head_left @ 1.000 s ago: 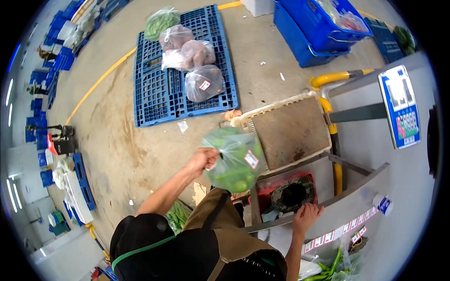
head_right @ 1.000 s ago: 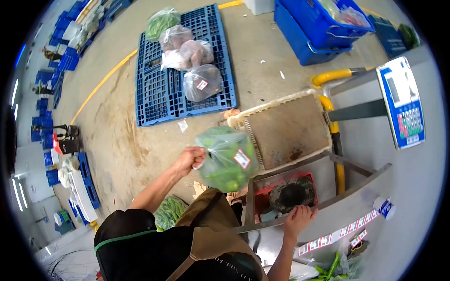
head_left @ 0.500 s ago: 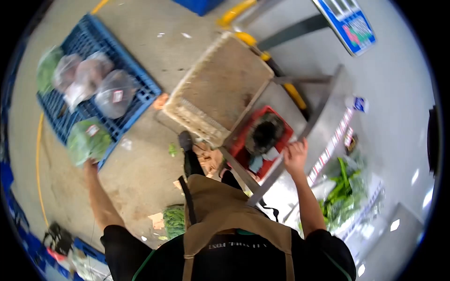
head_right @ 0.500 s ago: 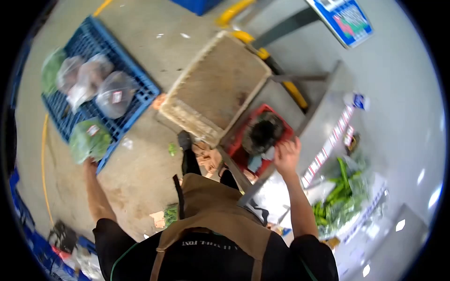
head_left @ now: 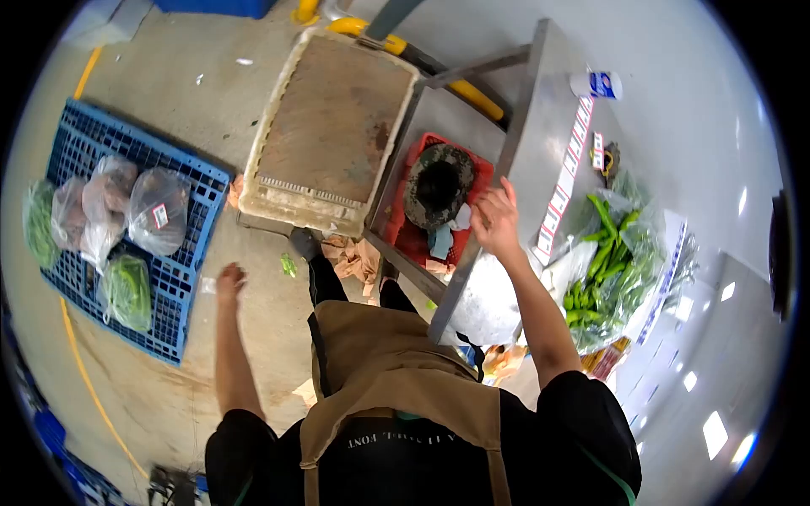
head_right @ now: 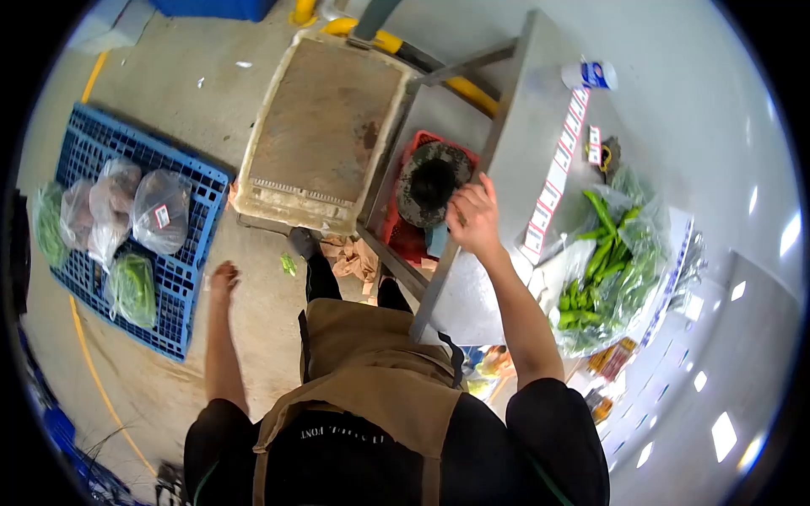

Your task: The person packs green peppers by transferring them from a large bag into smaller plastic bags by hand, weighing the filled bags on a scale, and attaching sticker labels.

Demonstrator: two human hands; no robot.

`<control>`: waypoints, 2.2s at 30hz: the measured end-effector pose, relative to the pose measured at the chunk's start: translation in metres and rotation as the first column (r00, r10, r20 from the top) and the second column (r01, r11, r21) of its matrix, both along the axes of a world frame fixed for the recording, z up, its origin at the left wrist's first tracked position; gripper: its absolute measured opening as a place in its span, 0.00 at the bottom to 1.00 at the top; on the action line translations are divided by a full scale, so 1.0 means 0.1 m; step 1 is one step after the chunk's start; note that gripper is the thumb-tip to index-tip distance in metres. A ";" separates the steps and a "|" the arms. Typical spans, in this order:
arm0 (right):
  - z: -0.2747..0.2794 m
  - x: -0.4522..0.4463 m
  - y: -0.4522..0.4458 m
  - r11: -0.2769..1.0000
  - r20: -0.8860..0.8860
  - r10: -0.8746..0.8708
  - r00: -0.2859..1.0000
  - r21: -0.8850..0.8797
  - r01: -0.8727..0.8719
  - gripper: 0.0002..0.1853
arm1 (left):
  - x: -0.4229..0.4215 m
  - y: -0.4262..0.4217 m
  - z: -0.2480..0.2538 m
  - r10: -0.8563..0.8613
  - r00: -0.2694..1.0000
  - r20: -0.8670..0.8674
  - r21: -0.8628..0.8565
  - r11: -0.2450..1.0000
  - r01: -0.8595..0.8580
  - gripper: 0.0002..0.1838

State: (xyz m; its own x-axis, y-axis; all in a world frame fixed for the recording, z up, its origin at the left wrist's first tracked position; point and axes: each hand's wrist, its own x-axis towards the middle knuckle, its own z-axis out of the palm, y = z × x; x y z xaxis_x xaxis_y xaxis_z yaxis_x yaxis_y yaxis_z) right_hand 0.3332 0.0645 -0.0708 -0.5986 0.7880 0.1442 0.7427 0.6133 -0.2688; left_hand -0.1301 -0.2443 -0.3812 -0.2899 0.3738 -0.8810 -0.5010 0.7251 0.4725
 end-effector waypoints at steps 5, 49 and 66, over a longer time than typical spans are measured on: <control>-0.05 0.10 0.01 0.996 -0.082 0.010 0.997 0.084 -0.003 0.03 | 1.66 0.91 0.97 -0.249 0.952 0.178 0.212 0.954 0.210 0.09; -3.95 5.42 -3.13 -0.033 -0.548 -0.755 -0.360 -0.517 0.855 0.07 | 8.03 0.08 3.04 0.737 -0.269 -0.620 -0.784 -0.595 0.178 0.14; -4.53 5.19 -2.53 -0.132 -0.240 -0.903 -0.356 -0.634 0.762 0.07 | 7.90 0.19 3.03 0.754 -0.264 -0.601 -0.797 -0.592 0.124 0.14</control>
State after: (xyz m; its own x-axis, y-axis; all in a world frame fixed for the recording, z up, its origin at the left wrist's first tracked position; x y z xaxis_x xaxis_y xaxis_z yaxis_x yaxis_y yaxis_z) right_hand 0.8525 -0.1886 -0.5237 0.8915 0.3776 -0.2501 0.0574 -0.6418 -0.7647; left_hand 0.6603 -0.2255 -0.0787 0.9655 -0.1892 -0.1789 -0.2302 -0.9413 -0.2469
